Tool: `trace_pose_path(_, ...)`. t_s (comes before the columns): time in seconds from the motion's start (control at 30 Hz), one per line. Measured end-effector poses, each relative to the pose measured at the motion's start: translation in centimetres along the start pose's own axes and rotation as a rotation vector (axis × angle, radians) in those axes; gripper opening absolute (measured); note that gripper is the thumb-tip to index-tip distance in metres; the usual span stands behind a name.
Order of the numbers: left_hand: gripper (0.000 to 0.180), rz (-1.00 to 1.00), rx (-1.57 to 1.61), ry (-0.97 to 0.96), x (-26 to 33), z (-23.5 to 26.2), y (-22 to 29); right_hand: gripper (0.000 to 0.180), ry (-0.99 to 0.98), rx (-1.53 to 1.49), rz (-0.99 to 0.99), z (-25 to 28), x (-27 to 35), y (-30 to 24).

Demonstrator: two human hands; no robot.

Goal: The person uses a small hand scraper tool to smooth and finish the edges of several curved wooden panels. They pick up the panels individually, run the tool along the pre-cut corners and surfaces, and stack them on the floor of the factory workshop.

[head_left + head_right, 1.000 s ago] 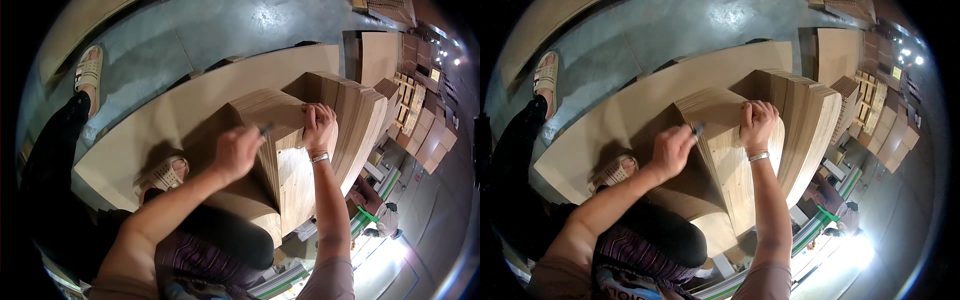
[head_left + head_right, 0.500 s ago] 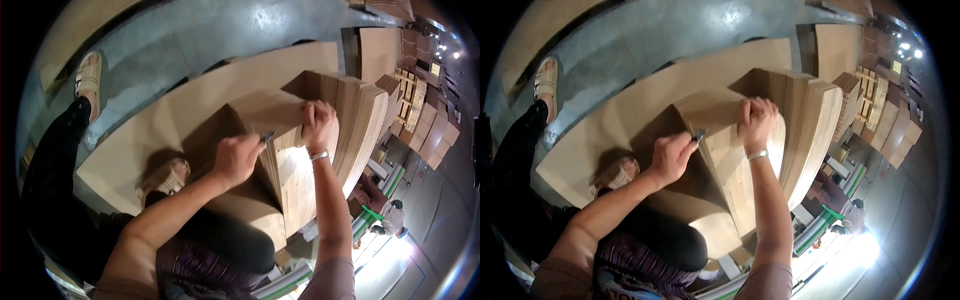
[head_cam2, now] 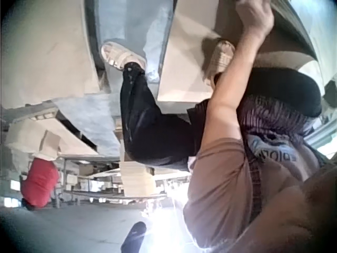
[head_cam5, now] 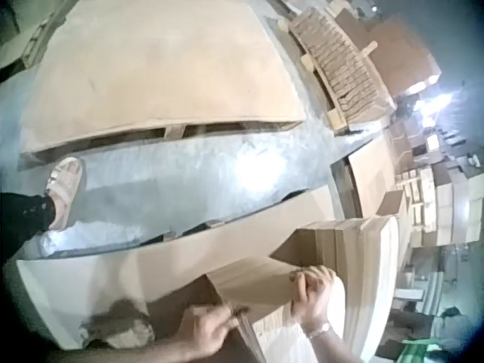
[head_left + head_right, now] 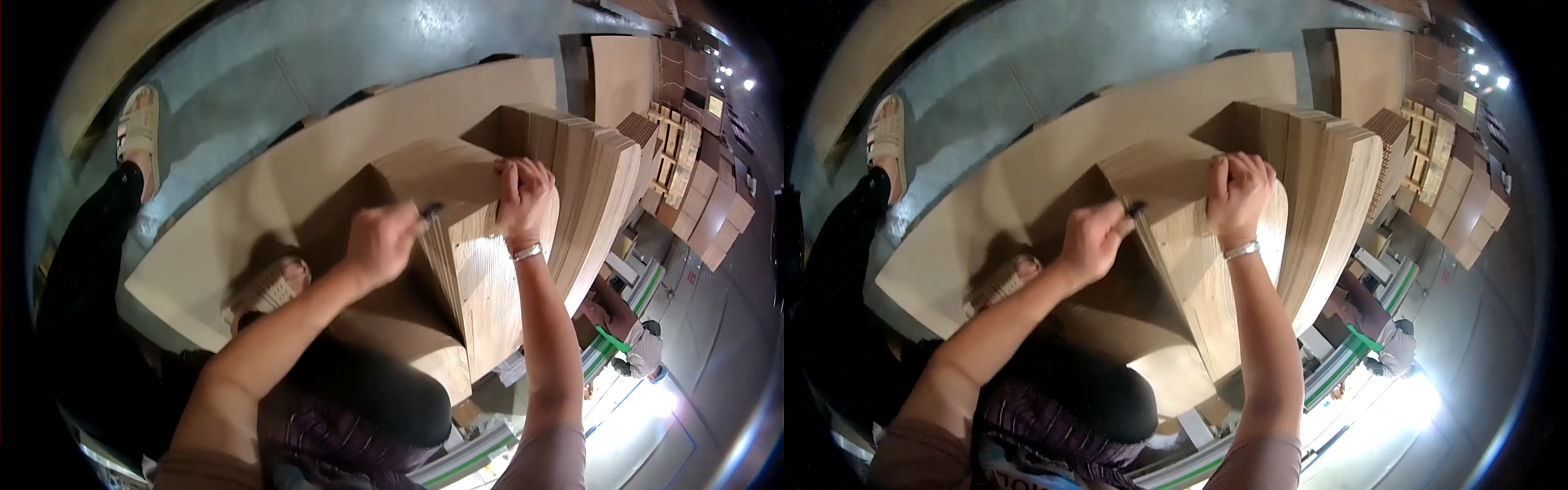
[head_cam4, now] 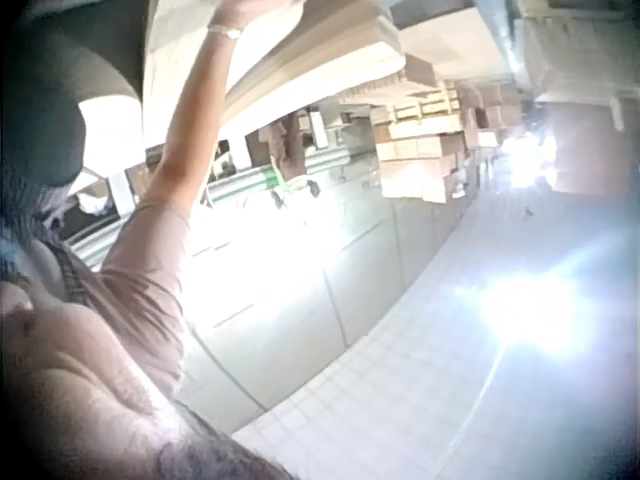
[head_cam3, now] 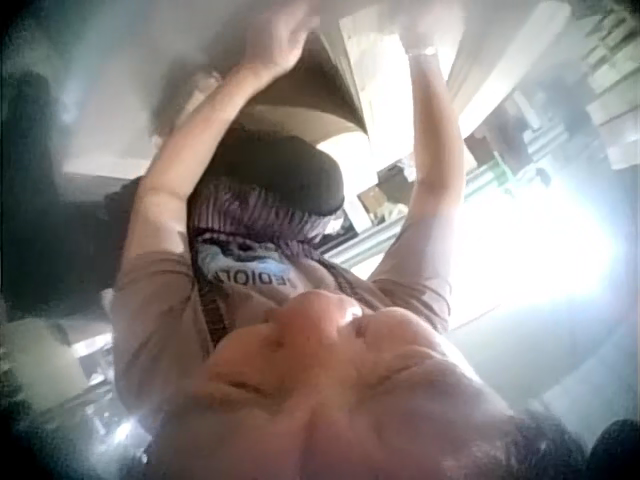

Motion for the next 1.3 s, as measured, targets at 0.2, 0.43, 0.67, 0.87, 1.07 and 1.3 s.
trace_pose_path(0.2, 0.028, 0.371, 0.011, 0.089, 1.4, 2.6, -6.1, 0.025, -0.026, -0.006, 0.063, -0.4, -0.3, 0.0)
trace_pose_path(0.43, 0.017, 0.463, 0.457, -0.074, 2.6, -2.4, -4.9, 0.044, -0.557, -0.399, -0.587, -4.7, -0.1, 12.2)
trace_pose_path(0.67, 0.018, 0.341, 0.422, -0.011, 1.5, -2.1, -5.8, 0.049, -0.613, -0.374, -0.518, -6.6, 0.4, 12.1)
trace_pose_path(0.87, 0.017, 0.391, 0.409, -0.092, 1.7, -3.2, -6.2, 0.024, -0.546, -0.291, -0.300, -6.8, -0.1, 12.4)
trace_pose_path(1.07, 0.025, 0.397, 0.491, -0.089, 1.9, -3.3, -6.9, 0.019, -0.589, 0.036, -0.005, -6.6, -0.3, 10.4)
trace_pose_path(1.3, 0.015, 0.375, 0.465, -0.096, 1.4, -3.0, -6.4, 0.022, -0.424, -0.087, -0.358, -5.9, 0.0, 12.4)
Point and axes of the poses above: each hand's wrist, its own x-axis away from the middle knuckle, its own z-axis out of the back of the hand, y = z × x, the point moved 10 cm from there along -x, towards the middle knuckle, and after that the axes turned 11 degrees about x, right-handed, at the moved point
